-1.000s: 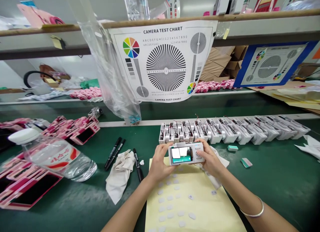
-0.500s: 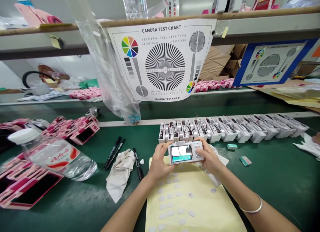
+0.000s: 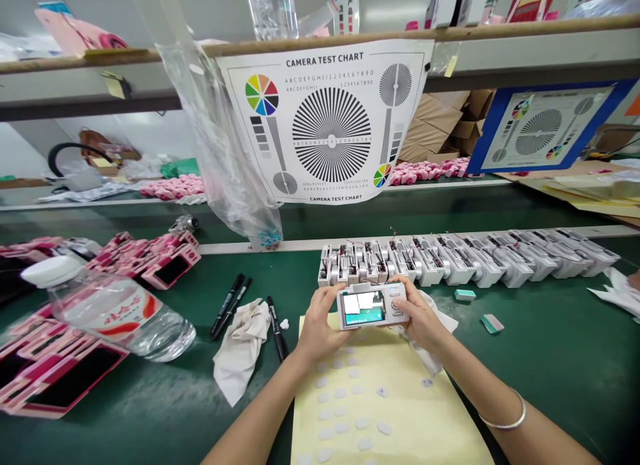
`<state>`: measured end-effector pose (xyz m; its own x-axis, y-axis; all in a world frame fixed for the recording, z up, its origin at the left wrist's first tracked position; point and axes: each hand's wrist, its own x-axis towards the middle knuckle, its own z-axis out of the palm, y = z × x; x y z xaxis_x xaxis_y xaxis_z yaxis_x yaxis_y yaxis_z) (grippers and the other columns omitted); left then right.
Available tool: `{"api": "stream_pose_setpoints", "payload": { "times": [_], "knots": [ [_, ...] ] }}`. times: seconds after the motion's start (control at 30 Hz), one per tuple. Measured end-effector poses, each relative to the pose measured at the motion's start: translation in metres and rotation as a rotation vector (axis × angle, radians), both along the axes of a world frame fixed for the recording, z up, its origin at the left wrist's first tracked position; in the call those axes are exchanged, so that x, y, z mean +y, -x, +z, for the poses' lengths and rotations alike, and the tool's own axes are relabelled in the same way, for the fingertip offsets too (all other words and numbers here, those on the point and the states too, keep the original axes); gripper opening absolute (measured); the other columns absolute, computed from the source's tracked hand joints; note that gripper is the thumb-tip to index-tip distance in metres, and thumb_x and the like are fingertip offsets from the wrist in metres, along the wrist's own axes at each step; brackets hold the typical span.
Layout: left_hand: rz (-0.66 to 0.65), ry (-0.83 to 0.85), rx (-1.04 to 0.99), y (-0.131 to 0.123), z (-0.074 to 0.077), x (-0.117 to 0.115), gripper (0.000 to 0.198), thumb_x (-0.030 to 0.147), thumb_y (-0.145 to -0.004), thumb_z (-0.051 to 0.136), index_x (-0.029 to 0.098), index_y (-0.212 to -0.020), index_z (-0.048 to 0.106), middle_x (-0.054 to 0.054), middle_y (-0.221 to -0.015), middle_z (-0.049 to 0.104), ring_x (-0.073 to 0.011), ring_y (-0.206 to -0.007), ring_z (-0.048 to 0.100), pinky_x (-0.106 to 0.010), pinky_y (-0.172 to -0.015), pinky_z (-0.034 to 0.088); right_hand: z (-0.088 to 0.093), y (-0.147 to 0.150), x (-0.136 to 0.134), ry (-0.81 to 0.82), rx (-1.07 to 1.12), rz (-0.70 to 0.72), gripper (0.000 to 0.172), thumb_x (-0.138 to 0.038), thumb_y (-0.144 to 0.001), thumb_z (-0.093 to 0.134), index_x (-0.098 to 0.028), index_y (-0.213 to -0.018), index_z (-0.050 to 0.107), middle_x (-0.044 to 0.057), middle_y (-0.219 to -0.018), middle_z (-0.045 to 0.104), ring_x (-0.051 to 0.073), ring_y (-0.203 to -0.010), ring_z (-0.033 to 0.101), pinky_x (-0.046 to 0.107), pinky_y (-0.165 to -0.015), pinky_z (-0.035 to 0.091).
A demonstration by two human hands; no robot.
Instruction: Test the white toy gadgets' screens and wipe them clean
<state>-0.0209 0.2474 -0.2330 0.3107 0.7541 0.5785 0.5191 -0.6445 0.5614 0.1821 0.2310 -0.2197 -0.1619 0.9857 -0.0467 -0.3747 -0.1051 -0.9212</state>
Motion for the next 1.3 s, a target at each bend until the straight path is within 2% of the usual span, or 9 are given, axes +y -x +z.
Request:
{"api": "stream_pose_setpoints", "payload": {
  "times": [0.47,0.8,1.3],
  "knots": [
    [0.004,-0.029,-0.005,-0.0013,-0.0007,-0.0013,0.059,0.034,-0.066,0.070,0.021,-0.117,0.044,-0.008,-0.106,0.052,-0.0244,-0.100,0.052,-0.037,-0.084,0.045,-0.0001,0.0003,-0.0003,0.000,0.008,0.004,0.043,-0.032,-0.064,0.064,-0.027,-0.100,0.040,-0.002,-0.085,0.059,0.016,-0.067,0.061,0.028,-0.053,0.053],
    [0.011,-0.084,0.035,-0.0035,-0.0023,-0.0053,0.058,0.028,-0.066,0.069,0.020,-0.118,0.044,-0.008,-0.105,0.052,-0.0231,-0.098,0.053,-0.035,-0.083,0.046,-0.0017,0.0039,-0.0009,0.034,-0.022,-0.084,0.045,-0.041,-0.063,0.066,-0.028,-0.096,0.038,-0.003,-0.074,0.058,0.016,-0.058,0.060,0.028,-0.045,0.053],
    [0.012,-0.065,0.036,-0.0037,-0.0009,-0.0051,0.059,0.031,-0.066,0.070,0.020,-0.117,0.044,-0.008,-0.105,0.052,-0.0233,-0.098,0.053,-0.035,-0.081,0.047,-0.0031,0.0035,-0.0004,0.032,-0.024,-0.043,0.042,-0.040,-0.067,0.064,-0.029,-0.098,0.038,-0.003,-0.077,0.062,0.017,-0.062,0.062,0.030,-0.048,0.055]
  ]
}}
